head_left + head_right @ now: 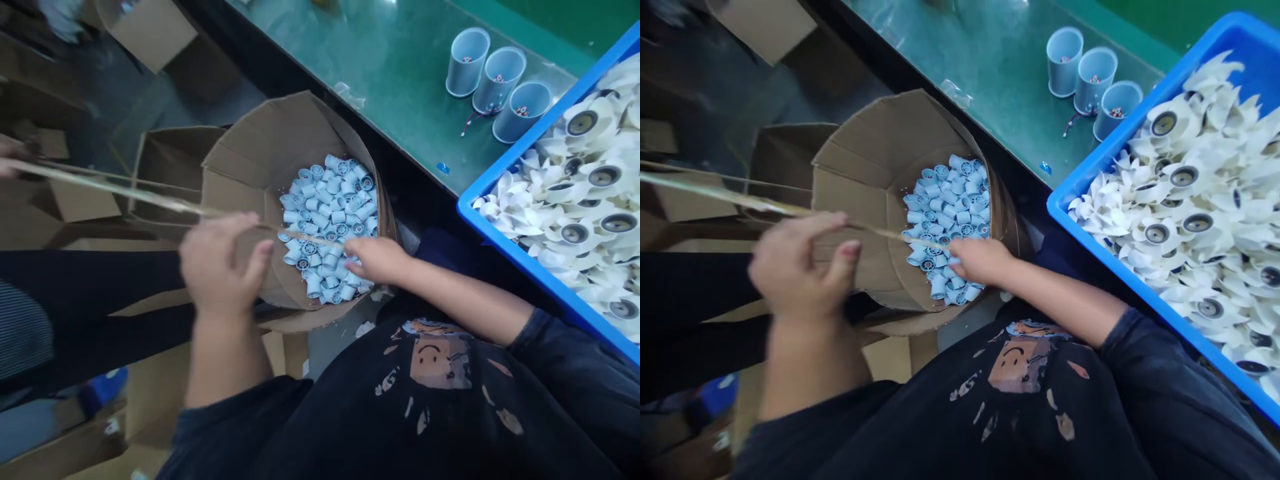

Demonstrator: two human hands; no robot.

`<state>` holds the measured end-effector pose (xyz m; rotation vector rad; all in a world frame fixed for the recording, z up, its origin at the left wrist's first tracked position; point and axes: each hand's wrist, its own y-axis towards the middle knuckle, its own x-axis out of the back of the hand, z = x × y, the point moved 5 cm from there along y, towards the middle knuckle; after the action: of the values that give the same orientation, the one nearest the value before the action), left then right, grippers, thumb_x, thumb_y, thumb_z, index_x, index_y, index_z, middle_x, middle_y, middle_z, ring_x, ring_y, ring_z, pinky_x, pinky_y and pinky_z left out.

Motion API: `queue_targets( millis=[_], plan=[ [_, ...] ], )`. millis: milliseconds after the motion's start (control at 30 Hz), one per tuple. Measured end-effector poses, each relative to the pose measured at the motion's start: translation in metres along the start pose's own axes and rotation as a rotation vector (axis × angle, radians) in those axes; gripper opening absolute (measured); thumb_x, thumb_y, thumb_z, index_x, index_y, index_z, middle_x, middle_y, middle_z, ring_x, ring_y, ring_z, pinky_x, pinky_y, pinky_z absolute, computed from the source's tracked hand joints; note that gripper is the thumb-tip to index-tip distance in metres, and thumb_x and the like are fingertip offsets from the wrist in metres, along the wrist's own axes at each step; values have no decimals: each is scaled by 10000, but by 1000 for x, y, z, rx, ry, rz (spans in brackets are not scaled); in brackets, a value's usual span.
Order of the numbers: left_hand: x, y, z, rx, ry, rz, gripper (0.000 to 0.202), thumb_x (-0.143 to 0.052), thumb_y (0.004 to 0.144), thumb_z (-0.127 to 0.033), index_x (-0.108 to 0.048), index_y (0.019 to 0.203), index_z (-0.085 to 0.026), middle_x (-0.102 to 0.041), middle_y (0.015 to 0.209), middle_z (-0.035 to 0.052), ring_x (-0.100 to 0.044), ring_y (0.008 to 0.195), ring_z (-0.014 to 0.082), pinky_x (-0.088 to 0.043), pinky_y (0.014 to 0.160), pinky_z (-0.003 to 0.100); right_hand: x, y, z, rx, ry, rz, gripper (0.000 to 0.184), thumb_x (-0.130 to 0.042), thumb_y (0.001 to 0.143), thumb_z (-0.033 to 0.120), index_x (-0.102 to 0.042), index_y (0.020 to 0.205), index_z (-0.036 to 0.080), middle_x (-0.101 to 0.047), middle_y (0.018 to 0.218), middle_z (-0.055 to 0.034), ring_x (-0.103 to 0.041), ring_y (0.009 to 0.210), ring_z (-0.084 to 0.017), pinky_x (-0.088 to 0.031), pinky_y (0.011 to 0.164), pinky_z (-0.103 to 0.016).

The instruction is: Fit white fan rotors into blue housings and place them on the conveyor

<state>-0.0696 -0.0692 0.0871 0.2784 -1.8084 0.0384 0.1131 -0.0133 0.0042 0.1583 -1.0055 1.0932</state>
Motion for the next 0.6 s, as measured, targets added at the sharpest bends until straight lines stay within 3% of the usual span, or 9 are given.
queue_targets(
  millis=[67, 133, 167, 233, 333, 433, 500, 600],
  plan=[
    [-39, -19, -43, -43, -61, 37, 505, -278, 885, -571, -634, 1051, -253, -711, 979, 96, -650, 1040, 313, -445, 986, 488, 24, 18, -7, -27, 54, -109, 276, -421, 1015, 308, -554, 1223, 184, -645, 1166, -72, -611, 1067, -220, -502, 847, -325],
    [-92, -37, -74, -57, -109, 194, 469, -451, 855, -536, -609, 1159, -216, -724, 1035, 97, -685, 981, 283, -529, 859, 399, 42, 36, -10, -38, 93, -183, 277, -388, 1020, 267, -580, 1195, 173, -653, 1157, -69, -605, 1080, -220, -494, 865, -323],
    [-122, -44, -78, 41, -145, 385, 566, -537, 834, -487, -515, 1311, -183, -707, 1129, 122, -679, 1029, 289, -533, 845, 376, 46, 42, -11, -40, 107, -213, 278, -395, 1015, 250, -584, 1203, 168, -651, 1172, -70, -598, 1098, -217, -484, 898, -323],
    [-153, -50, -76, 131, -141, 457, 624, -525, 874, -366, -389, 1429, -115, -734, 1022, 159, -714, 908, 304, -538, 749, 372, 46, 47, -15, -40, 129, -274, 313, -451, 996, 229, -544, 1291, 179, -607, 1283, -66, -548, 1194, -201, -434, 1006, -318],
    [-162, -49, -48, 233, -144, 448, 527, -436, 909, -214, -399, 1424, -106, -752, 884, 142, -725, 840, 304, -525, 726, 372, 28, 33, -37, -86, 147, -359, 446, -522, 961, 190, -453, 1401, 196, -474, 1451, -65, -417, 1342, -193, -326, 1132, -327],
    [-161, -50, -29, 242, -208, 445, 448, -483, 898, -205, -509, 1340, -134, -762, 912, 122, -722, 913, 289, -526, 777, 354, 3, 14, -71, -220, 168, -383, 413, -553, 949, 208, -494, 1351, 134, -492, 1397, -139, -466, 1289, -271, -384, 1096, -465],
    [-167, -53, -32, 217, -262, 447, 430, -522, 898, -236, -543, 1319, -150, -765, 930, 112, -721, 925, 277, -527, 796, 342, -12, 11, -84, -250, 194, -378, 426, -612, 933, 294, -515, 1319, 141, -516, 1349, -138, -518, 1222, -287, -444, 1030, -517],
    [-181, -58, -43, 195, -324, 446, 432, -552, 896, -259, -558, 1316, -156, -766, 890, 93, -726, 850, 254, -531, 768, 324, -27, 24, -84, -194, 255, -378, 385, -622, 936, 359, -552, 1259, 163, -556, 1280, -99, -580, 1119, -239, -520, 945, -462]
  ],
)
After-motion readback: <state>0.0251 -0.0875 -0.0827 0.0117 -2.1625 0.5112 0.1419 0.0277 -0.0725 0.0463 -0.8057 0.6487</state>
